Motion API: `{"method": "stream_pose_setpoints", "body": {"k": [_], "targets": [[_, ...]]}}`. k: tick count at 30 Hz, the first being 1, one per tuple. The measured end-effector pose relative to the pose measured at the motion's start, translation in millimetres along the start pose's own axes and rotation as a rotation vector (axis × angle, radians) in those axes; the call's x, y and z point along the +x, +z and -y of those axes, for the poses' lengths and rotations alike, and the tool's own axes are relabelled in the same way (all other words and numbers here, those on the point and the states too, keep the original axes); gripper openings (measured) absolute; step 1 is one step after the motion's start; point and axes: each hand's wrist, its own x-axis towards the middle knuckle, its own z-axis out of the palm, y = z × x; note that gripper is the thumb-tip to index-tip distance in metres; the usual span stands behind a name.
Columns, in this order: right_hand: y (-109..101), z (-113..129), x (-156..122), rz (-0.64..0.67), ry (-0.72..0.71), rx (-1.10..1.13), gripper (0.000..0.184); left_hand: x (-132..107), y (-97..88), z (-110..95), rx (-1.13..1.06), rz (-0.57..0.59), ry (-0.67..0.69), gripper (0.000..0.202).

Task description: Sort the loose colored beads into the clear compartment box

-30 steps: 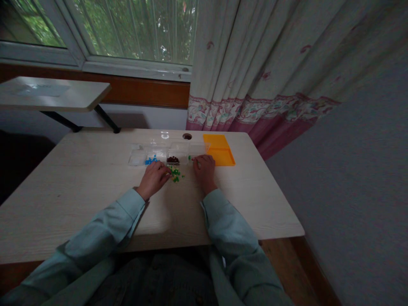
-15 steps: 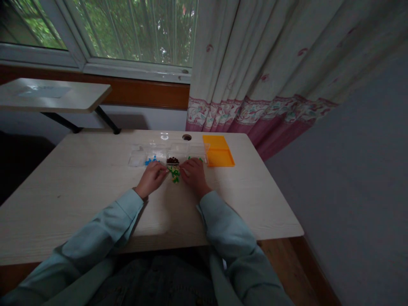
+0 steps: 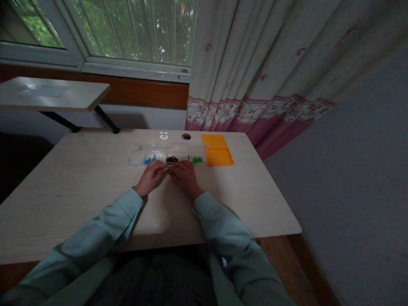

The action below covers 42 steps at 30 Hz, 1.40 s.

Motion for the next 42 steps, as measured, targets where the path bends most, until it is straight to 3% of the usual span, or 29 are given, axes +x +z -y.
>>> {"method": "stream_pose_setpoints", "body": {"k": [10, 16, 20, 25, 30, 42], "targets": [[-3, 3, 2, -0.005, 0.017, 0.022, 0.017, 0, 0.3, 0, 0.01, -0.002, 0.015, 0.02], [-3, 0, 1, -0.037, 0.018, 0.037, 0.014, -1, 0.4, 0, 0.014, -0.039, -0.043, 0.022], [-10, -12, 1, -0.07, 0.1, 0.009, 0.014, -2, -0.4, -1, 0.04, -0.064, -0.087, 0.022], [-27, -42, 0, -0.203, 0.254, -0.082, 0.017, -3, -1.2, -1, 0.05, -0.085, -0.086, 0.022], [-32, -64, -3, -0.22, 0.349, -0.17, 0.022, -3, -0.7, 0, 0.052, -0.082, -0.08, 0.023], [-26, -68, -4, -0.187, 0.321, -0.198, 0.024, -2, -2.8, -1, 0.081, -0.075, -0.073, 0.023]]}}
